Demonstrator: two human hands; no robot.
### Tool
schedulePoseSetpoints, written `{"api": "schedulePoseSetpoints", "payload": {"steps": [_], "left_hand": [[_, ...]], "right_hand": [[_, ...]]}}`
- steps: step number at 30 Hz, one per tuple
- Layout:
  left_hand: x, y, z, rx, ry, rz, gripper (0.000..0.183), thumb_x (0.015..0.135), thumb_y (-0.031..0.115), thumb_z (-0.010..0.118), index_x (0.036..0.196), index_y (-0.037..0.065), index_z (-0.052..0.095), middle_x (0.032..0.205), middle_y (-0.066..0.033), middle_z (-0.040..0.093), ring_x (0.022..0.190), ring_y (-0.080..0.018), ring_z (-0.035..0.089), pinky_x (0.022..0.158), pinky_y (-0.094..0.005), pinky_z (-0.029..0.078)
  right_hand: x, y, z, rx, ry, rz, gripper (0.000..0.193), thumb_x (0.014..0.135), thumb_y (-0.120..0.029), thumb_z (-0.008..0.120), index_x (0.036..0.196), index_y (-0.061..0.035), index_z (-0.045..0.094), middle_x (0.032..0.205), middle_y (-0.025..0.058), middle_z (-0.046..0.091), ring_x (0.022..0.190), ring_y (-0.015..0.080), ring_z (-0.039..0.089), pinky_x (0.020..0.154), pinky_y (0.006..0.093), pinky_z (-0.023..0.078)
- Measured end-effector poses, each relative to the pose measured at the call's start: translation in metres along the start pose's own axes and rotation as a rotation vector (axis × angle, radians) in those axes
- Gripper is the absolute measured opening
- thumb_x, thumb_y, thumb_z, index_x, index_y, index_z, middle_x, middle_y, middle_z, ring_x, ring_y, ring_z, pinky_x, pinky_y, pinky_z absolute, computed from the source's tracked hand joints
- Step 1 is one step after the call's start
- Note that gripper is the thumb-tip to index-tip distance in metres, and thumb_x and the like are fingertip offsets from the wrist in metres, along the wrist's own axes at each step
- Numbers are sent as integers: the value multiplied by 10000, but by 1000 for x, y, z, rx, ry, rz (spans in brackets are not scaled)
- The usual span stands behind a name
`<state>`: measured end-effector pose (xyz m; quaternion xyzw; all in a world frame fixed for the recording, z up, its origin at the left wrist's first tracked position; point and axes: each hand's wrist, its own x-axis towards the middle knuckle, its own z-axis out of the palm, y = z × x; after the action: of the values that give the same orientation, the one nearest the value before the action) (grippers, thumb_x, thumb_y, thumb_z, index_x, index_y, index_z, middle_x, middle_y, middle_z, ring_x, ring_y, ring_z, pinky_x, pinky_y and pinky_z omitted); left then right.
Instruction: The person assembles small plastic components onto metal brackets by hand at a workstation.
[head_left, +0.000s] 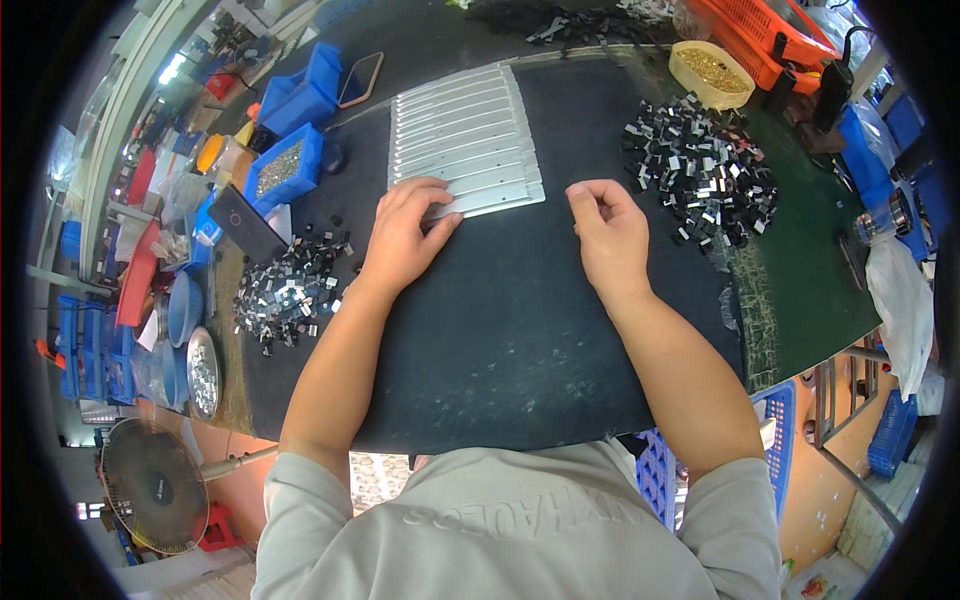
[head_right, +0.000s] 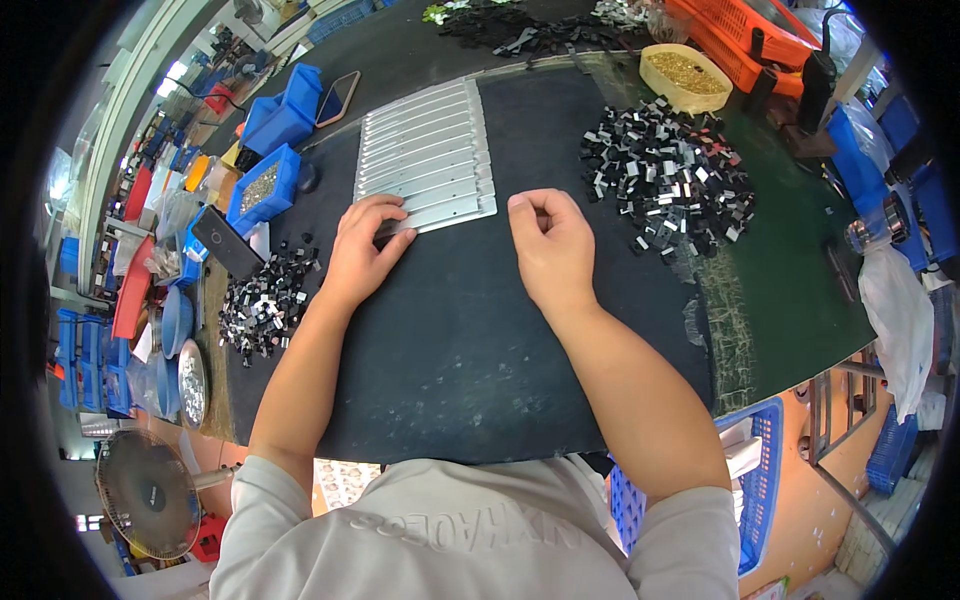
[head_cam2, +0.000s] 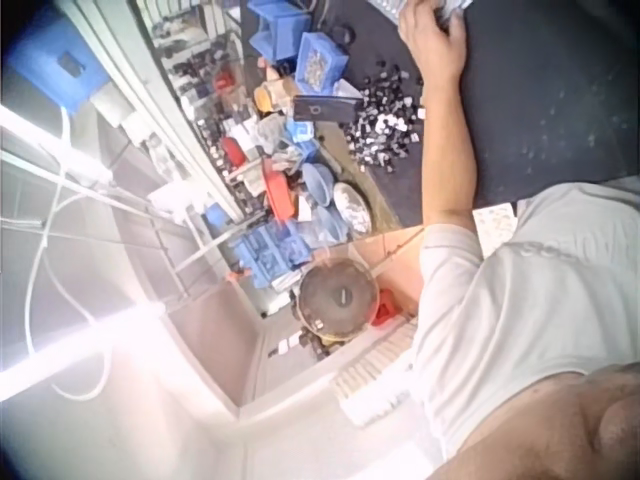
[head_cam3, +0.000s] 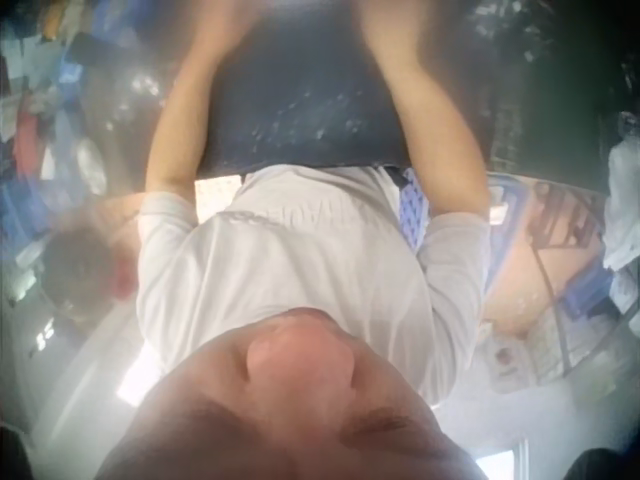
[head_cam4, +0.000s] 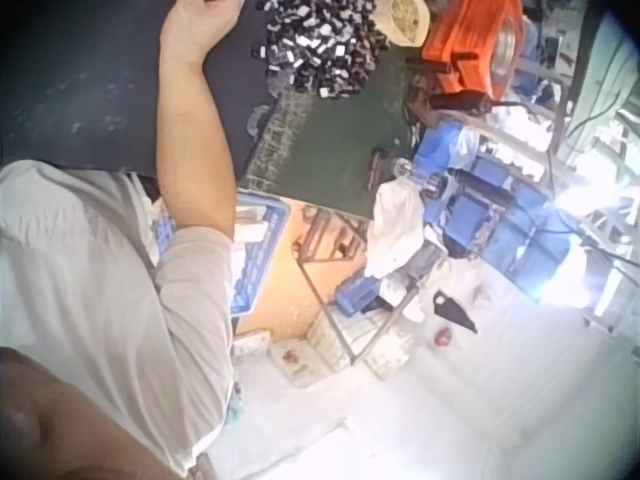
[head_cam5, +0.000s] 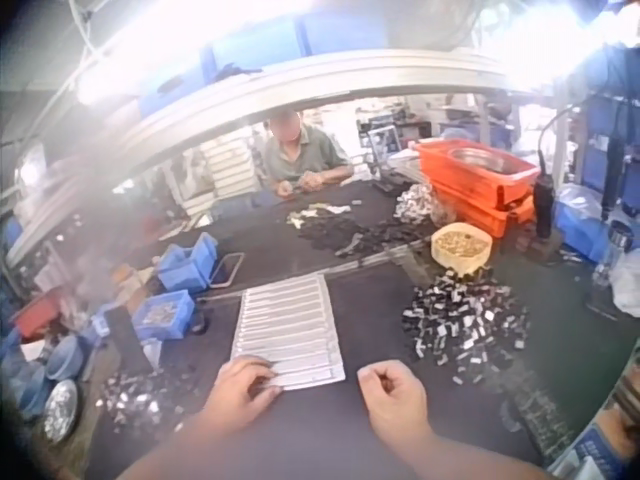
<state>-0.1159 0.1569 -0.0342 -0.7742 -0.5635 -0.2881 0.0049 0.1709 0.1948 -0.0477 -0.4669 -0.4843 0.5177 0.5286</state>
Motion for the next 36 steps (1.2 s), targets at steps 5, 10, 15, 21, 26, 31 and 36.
{"api": "schedulePoseSetpoints", "payload": {"steps": [5,10,15,21,26,31,36], "left_hand": [[-1,4,4,-15,28,27,272,930,185,876,1148,97,739,1341,-104,747,1309,-350,662,1131,-470,488],[-2,-4,14,50,45,92,290,919,157,869,1171,81,748,1330,-155,747,1251,-391,689,1078,-484,535],[-9,-27,11,58,47,85,218,991,148,817,1188,71,768,1388,-159,723,1272,-382,678,1059,-448,578],[-3,-28,14,65,47,106,219,1022,154,789,1217,61,756,1374,-157,728,1280,-370,680,1080,-436,559],[-2,-28,22,-9,-22,23,247,1055,173,764,1269,50,742,1416,-148,720,1350,-362,655,1177,-433,485],[-7,-38,21,37,-10,58,250,1070,182,748,1278,43,733,1427,-153,717,1351,-364,657,1181,-429,482],[-6,-38,22,57,17,86,252,1078,189,737,1280,39,727,1429,-154,719,1351,-363,659,1183,-427,481]], "right_hand": [[-3,7,-4,-79,17,-37,195,1053,-200,772,1039,-5,762,928,24,678,787,107,653,711,303,537],[-28,-17,-3,-321,7,-642,87,983,-97,800,1006,-24,760,980,113,730,845,266,719,757,366,583],[-97,-80,-78,-459,27,-974,114,915,13,822,1003,-35,766,1032,119,780,983,276,760,823,351,598],[-171,-33,-347,-692,1037,-172,197,1077,-159,676,1139,10,757,1046,106,783,892,175,705,833,324,558],[-315,129,-477,-520,1043,809,508,996,-436,810,1206,22,744,816,89,686,767,213,658,687,437,524],[-341,194,-385,-270,731,1055,634,987,-522,817,1268,44,764,1160,169,791,949,289,784,771,422,632],[-319,250,-381,-472,1057,907,762,924,-459,840,1360,150,701,1256,261,768,1080,357,781,906,435,623]]}}
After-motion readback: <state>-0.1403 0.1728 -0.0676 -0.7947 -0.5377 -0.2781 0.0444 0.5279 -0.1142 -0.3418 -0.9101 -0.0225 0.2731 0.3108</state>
